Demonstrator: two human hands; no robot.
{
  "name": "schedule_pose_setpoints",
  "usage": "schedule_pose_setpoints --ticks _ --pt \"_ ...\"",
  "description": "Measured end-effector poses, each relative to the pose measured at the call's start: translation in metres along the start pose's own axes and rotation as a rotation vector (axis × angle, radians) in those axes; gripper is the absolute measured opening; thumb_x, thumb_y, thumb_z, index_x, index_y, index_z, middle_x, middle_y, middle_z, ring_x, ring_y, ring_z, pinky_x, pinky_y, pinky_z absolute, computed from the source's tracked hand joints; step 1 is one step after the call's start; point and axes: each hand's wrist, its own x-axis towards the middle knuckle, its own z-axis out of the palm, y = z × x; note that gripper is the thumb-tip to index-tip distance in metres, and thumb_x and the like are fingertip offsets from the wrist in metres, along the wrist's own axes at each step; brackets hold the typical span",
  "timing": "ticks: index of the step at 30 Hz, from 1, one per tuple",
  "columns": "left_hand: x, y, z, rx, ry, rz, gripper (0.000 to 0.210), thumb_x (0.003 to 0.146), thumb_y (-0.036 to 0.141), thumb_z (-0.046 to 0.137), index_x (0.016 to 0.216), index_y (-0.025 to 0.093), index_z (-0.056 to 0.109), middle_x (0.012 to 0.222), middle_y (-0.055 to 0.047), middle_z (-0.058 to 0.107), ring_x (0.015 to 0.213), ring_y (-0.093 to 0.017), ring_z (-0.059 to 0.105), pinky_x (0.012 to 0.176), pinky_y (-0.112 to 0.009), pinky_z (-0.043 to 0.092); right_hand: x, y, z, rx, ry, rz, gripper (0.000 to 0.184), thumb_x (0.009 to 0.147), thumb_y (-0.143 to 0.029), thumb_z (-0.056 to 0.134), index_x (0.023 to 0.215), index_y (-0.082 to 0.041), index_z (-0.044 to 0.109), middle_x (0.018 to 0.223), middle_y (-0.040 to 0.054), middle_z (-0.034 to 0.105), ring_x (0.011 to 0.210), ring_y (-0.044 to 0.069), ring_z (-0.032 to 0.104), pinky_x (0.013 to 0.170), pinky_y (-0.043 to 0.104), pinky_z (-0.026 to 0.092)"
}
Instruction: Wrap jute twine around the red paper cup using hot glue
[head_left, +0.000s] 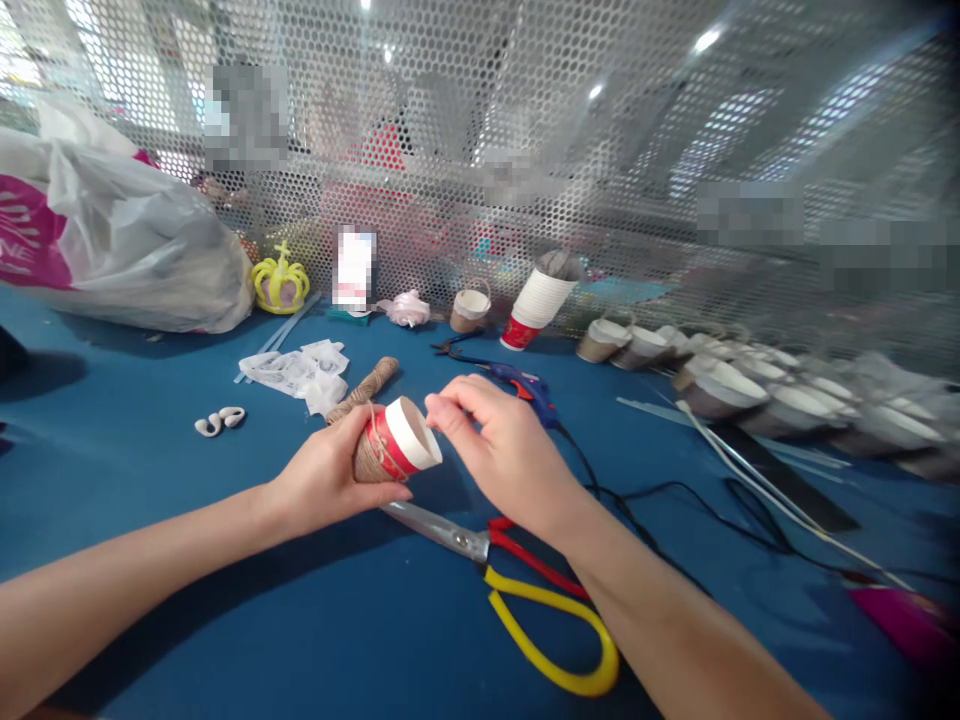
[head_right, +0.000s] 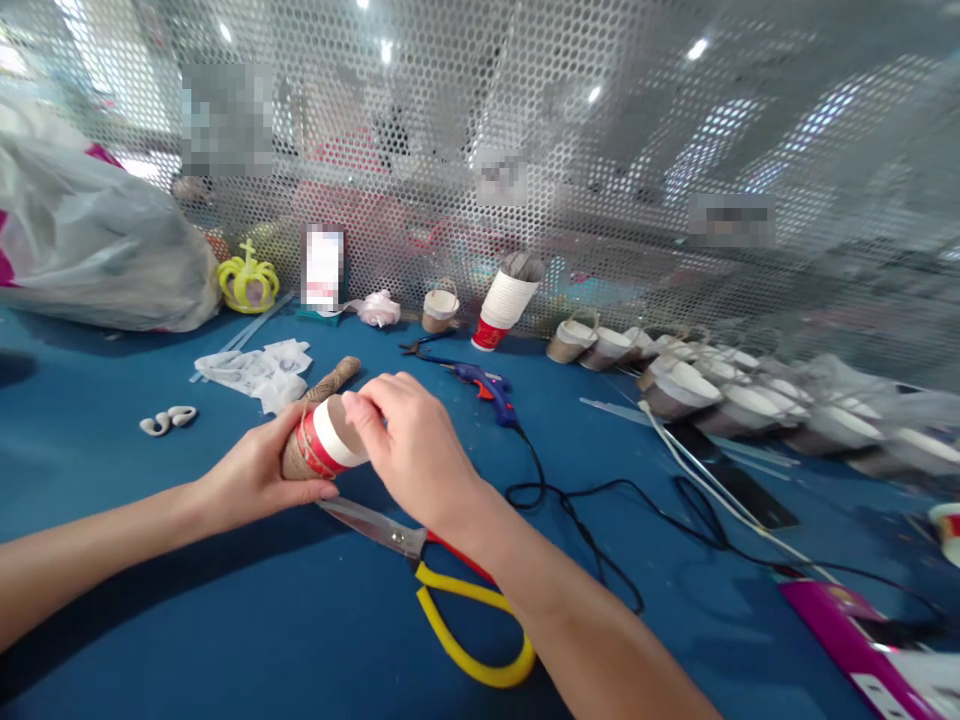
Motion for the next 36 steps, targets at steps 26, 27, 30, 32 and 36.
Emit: schedule_pose_setpoints --ticks 26,27,30,32,36 --pt "-0.003 -0.006 -0.003 -0.269 -0.228 0.044 0.065 0.064 0.038 0.074 0.117 0.016 0.044 0.107 -0.008 0.058 0.093 -0.025 0.059 0.08 -0.032 0.049 0.008 0.019 -0.009 0.055 0.073 -0.11 0.016 0.082 -0.021 0.059 0.067 -0.018 0.056 0.069 0.0013 0.058 0.068 0.013 0.053 0.065 0.026 0.043" --pt "-0.002 -0.006 -0.002 -0.293 -0.231 0.021 0.064 0.065 0.038 0.074 0.117 0.016 0.044 0.106 -0.008 0.058 0.093 -0.025 0.059 0.079 -0.032 0.049 0.007 0.017 -0.011 0.066 0.028 -0.108 0.017 0.083 -0.025 0.057 0.068 -0.017 0.057 0.071 0.002 0.059 0.069 0.013 0.054 0.066 0.026 0.043" --pt "0.0 -0.006 0.0 -0.397 -0.228 -0.051 0.063 0.066 0.039 0.072 0.117 0.016 0.044 0.099 -0.007 0.06 0.093 -0.026 0.058 0.077 -0.033 0.049 0.004 0.009 -0.013 0.096 -0.199 -0.124 0.021 0.086 -0.03 0.053 0.07 -0.017 0.059 0.072 0.0025 0.061 0.07 0.013 0.054 0.066 0.026 0.042" --pt "0.001 -0.006 0.0 -0.479 -0.235 -0.093 0.063 0.065 0.042 0.072 0.116 0.017 0.045 0.095 -0.007 0.06 0.094 -0.026 0.057 0.076 -0.033 0.049 0.003 0.006 -0.012 0.089 -0.272 -0.094 0.025 0.087 -0.029 0.05 0.066 -0.017 0.057 0.069 0.0014 0.059 0.065 0.012 0.052 0.062 0.025 0.041" --pt "0.003 -0.005 0.0 -0.618 -0.23 -0.219 0.068 0.062 0.052 0.071 0.114 0.015 0.045 0.096 -0.008 0.061 0.089 -0.025 0.059 0.071 -0.033 0.049 0.003 0.007 -0.009 0.086 -0.247 0.018 0.034 0.09 -0.036 0.043 0.065 -0.016 0.056 0.066 0.001 0.057 0.059 0.011 0.052 0.057 0.024 0.04"
